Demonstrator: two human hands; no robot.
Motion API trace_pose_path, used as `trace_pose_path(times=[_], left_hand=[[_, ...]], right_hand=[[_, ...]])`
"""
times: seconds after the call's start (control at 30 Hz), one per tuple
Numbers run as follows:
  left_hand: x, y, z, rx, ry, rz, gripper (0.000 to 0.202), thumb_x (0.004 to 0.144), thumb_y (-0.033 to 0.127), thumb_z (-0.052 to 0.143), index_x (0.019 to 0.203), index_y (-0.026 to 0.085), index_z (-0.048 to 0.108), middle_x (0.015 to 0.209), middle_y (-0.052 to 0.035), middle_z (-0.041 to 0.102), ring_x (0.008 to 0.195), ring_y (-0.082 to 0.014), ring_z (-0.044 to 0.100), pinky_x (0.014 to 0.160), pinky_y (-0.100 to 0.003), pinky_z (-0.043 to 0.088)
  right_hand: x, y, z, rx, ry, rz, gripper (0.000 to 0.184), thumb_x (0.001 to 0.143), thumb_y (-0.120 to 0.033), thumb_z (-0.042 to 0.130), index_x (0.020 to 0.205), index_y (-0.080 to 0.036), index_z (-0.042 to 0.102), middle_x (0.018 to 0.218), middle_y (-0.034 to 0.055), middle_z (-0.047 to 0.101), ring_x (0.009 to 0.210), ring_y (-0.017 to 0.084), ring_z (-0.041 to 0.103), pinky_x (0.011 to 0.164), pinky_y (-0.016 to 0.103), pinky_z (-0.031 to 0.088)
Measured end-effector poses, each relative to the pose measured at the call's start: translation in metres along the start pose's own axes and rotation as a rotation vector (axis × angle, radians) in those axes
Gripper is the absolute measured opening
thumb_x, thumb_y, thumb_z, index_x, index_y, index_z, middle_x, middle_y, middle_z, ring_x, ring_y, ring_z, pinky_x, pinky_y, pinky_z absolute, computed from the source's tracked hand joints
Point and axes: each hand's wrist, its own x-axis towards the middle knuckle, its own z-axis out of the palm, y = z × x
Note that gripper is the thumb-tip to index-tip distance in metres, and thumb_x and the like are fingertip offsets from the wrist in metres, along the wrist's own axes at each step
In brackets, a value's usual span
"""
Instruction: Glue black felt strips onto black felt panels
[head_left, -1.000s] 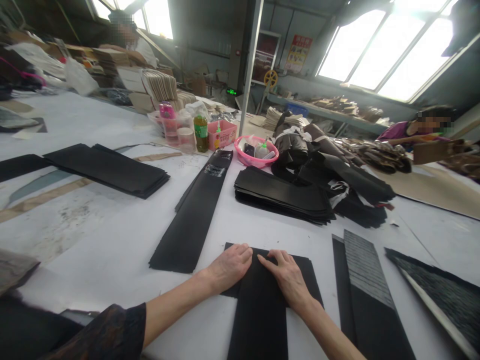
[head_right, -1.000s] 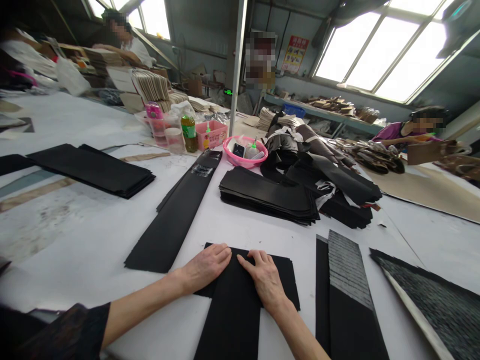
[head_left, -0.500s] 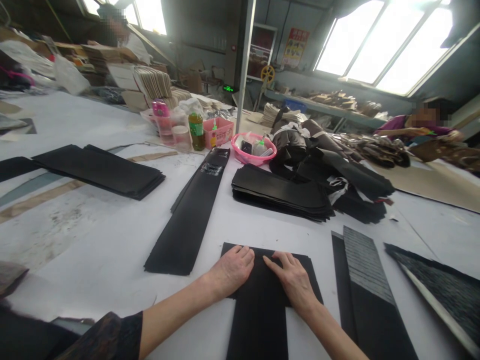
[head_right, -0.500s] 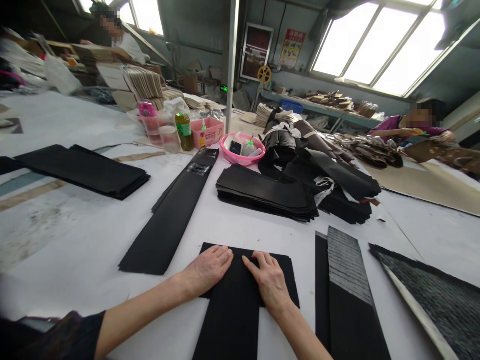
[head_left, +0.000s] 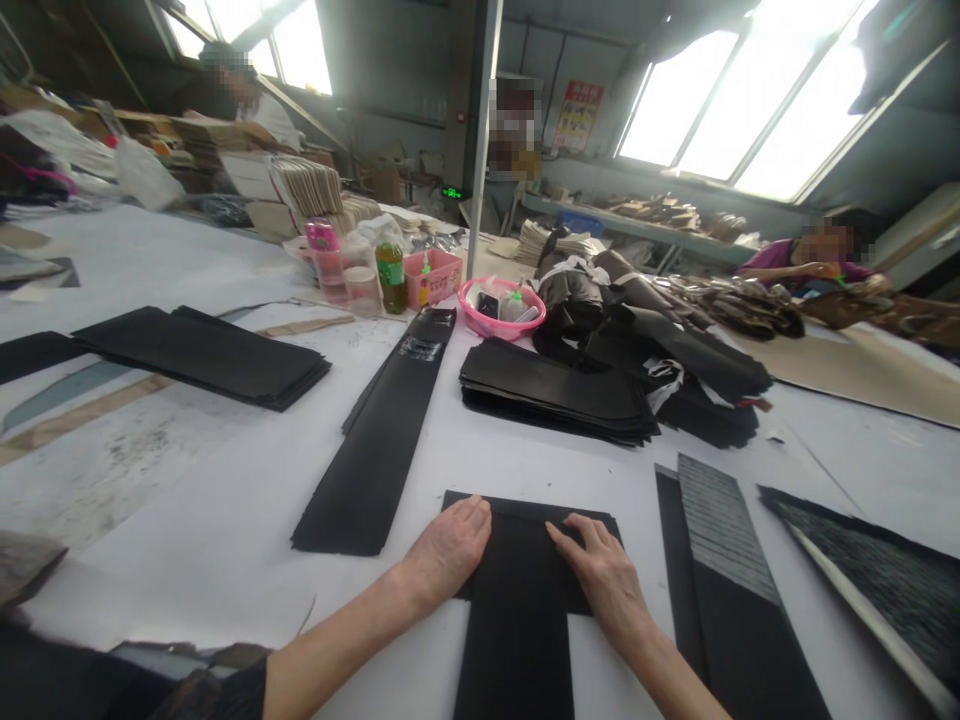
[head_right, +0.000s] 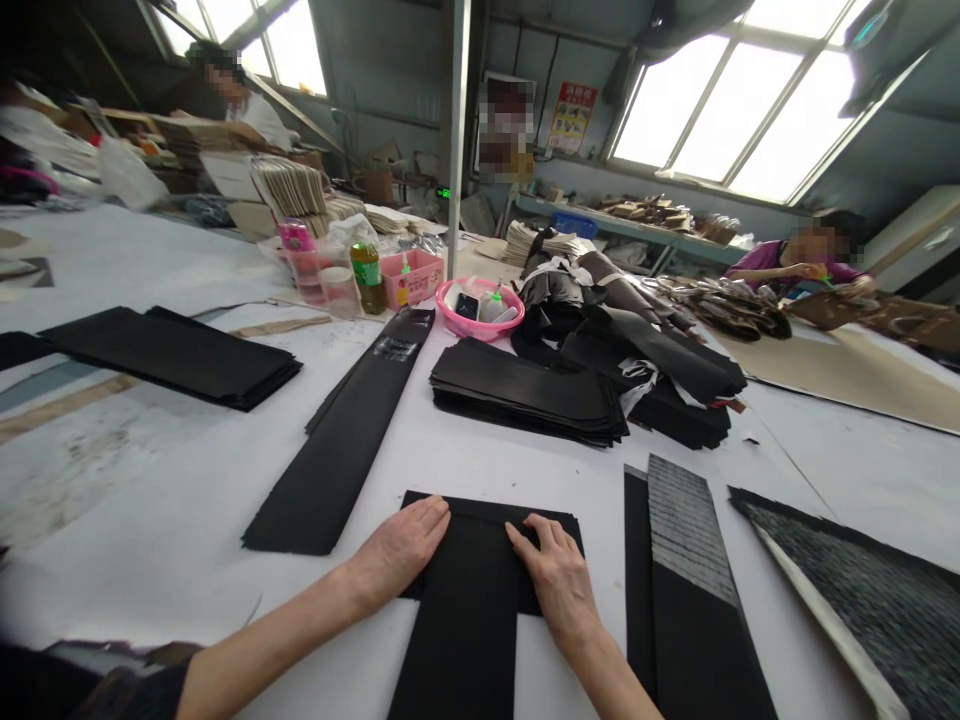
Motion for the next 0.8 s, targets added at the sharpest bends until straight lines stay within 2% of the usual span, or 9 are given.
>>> trace_pose_path(times=[0.2, 0.3, 0.37, 0.47, 0.57, 0.67, 0.8], left_hand=[[-0.008, 0.001, 0.008, -0.078, 0.077, -0.077, 0.029, 0.088, -0.002, 0.039, 0.111, 0.008, 0.054, 0.115, -0.0161, 0.062, 0.112, -0.0228, 0.059, 0.097, -0.039, 0.050], [-0.011, 0.000, 0.012, -0.137, 0.089, -0.121, 0.025, 0.091, 0.002, 0.038, 0.109, 0.011, 0.054, 0.116, -0.0132, 0.060, 0.113, -0.0204, 0.058, 0.097, -0.038, 0.051], [-0.011, 0.000, 0.011, -0.179, 0.090, -0.141, 0.024, 0.091, 0.004, 0.038, 0.108, 0.012, 0.053, 0.116, -0.0116, 0.059, 0.113, -0.0191, 0.057, 0.098, -0.037, 0.050], [-0.009, 0.001, 0.006, -0.247, 0.095, -0.174, 0.022, 0.092, 0.005, 0.038, 0.105, 0.015, 0.053, 0.111, -0.0092, 0.059, 0.109, -0.0178, 0.058, 0.097, -0.036, 0.050], [-0.008, 0.001, -0.002, -0.320, 0.098, -0.219, 0.017, 0.090, 0.007, 0.042, 0.099, 0.016, 0.053, 0.106, -0.0075, 0.058, 0.105, -0.0181, 0.058, 0.095, -0.037, 0.051], [-0.008, 0.001, -0.009, -0.405, 0.105, -0.262, 0.013, 0.089, 0.009, 0.046, 0.096, 0.017, 0.053, 0.108, -0.0070, 0.057, 0.105, -0.0192, 0.057, 0.092, -0.037, 0.051], [-0.011, -0.001, -0.015, -0.545, 0.150, -0.344, 0.022, 0.092, 0.017, 0.044, 0.114, 0.020, 0.050, 0.113, -0.0071, 0.058, 0.106, -0.0190, 0.057, 0.090, -0.037, 0.052]], right_hand=[[-0.010, 0.007, -0.002, 0.108, 0.066, 0.140, 0.025, 0.094, -0.023, 0.047, 0.111, -0.033, 0.063, 0.110, 0.0037, 0.058, 0.100, 0.019, 0.058, 0.074, 0.029, 0.054], [-0.001, 0.003, -0.007, 0.196, 0.106, 0.218, 0.021, 0.095, -0.029, 0.045, 0.099, -0.030, 0.066, 0.097, 0.0023, 0.062, 0.090, 0.018, 0.060, 0.069, 0.028, 0.053], [0.011, -0.007, -0.012, 0.234, 0.102, 0.229, 0.021, 0.095, -0.029, 0.045, 0.099, -0.028, 0.065, 0.093, 0.0031, 0.063, 0.088, 0.019, 0.060, 0.073, 0.031, 0.051], [0.031, -0.030, -0.015, 0.252, 0.014, 0.197, 0.016, 0.090, -0.024, 0.055, 0.102, -0.027, 0.064, 0.095, 0.0035, 0.064, 0.092, 0.022, 0.058, 0.079, 0.035, 0.047], [0.049, -0.044, -0.015, 0.263, -0.055, 0.210, 0.015, 0.080, -0.019, 0.067, 0.093, -0.026, 0.065, 0.090, 0.0021, 0.064, 0.088, 0.021, 0.058, 0.076, 0.033, 0.045], [0.059, -0.042, -0.014, 0.309, -0.128, 0.260, 0.007, 0.075, -0.020, 0.070, 0.078, -0.023, 0.065, 0.077, -0.0008, 0.064, 0.075, 0.018, 0.060, 0.064, 0.027, 0.042], [0.062, -0.038, -0.016, 0.412, -0.213, 0.297, 0.007, 0.074, -0.023, 0.068, 0.068, -0.023, 0.065, 0.065, -0.0055, 0.065, 0.062, 0.012, 0.060, 0.054, 0.020, 0.036]])
